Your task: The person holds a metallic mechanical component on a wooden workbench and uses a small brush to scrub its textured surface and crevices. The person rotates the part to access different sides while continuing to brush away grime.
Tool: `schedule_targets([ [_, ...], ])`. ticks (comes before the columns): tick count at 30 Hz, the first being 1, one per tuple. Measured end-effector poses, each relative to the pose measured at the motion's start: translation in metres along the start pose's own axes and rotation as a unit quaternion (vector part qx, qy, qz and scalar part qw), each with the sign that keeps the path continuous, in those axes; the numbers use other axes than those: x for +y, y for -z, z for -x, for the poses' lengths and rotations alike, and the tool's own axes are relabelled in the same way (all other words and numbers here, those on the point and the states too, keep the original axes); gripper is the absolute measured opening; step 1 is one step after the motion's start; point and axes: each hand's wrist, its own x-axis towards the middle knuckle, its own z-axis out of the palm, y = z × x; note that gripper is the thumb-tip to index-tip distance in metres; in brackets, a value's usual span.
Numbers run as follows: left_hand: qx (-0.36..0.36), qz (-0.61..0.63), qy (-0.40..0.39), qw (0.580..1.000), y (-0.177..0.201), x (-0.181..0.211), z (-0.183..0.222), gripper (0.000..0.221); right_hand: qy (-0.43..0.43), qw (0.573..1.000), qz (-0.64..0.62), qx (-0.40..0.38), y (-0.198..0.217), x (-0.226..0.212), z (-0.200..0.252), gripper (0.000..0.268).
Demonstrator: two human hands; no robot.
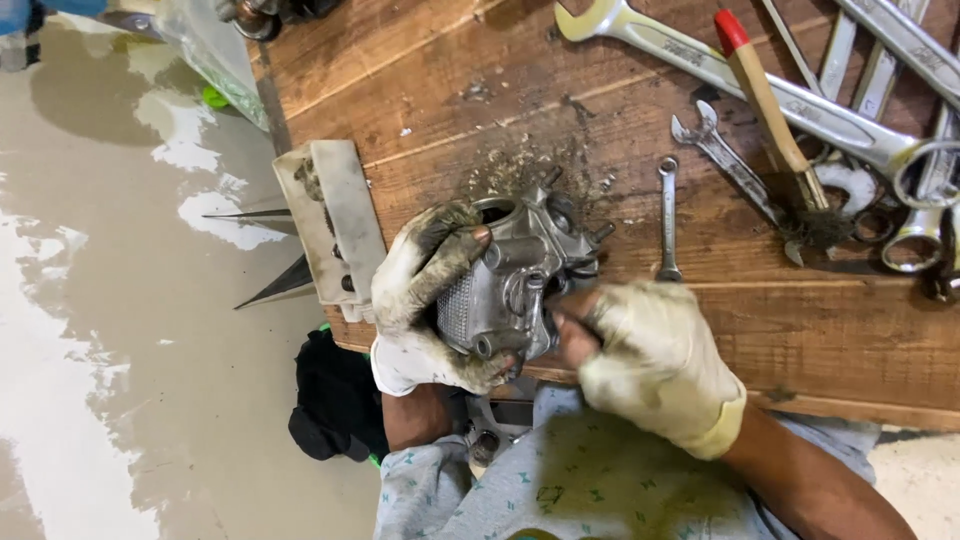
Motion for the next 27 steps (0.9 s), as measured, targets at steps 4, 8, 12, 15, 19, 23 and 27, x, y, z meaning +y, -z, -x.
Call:
schedule_targets([
  [4,0.006,-0.049,-0.03,0.998,-0.01,0.01,-0.004,0.076,-0.008,0.999,-0.018,0.029,0.006,0.0,0.006,0.014],
  [8,-0.007,-0.089,-0.033,0.995,-0.012,0.011,0.001,0.075,-0.173,0.978,-0.117,-0.009,0.001,0.015,0.021,0.014],
  [12,-0.011,-0.089,-0.065,0.994,-0.018,0.007,0.004,0.082,-0.204,0.977,-0.033,-0.06,0.004,0.012,0.016,0.014],
  [15,-0.023,-0.124,-0.054,0.991,-0.018,0.006,0.006,0.084,0.01,0.999,0.001,0.041,0.014,0.004,0.01,0.01],
  [19,-0.032,-0.105,-0.092,0.99,-0.02,0.004,0.002,0.077,-0.134,0.988,0.028,-0.069,0.015,0.013,0.02,0.015],
  [23,-0.035,-0.181,-0.082,0.979,-0.025,0.005,0.009,0.087,-0.186,0.982,0.034,-0.026,0.014,0.02,0.033,0.026],
  [27,-0.042,-0.188,-0.085,0.978,-0.025,-0.001,0.013,0.088,-0.254,0.965,0.01,-0.062,0.012,0.022,0.033,0.023],
])
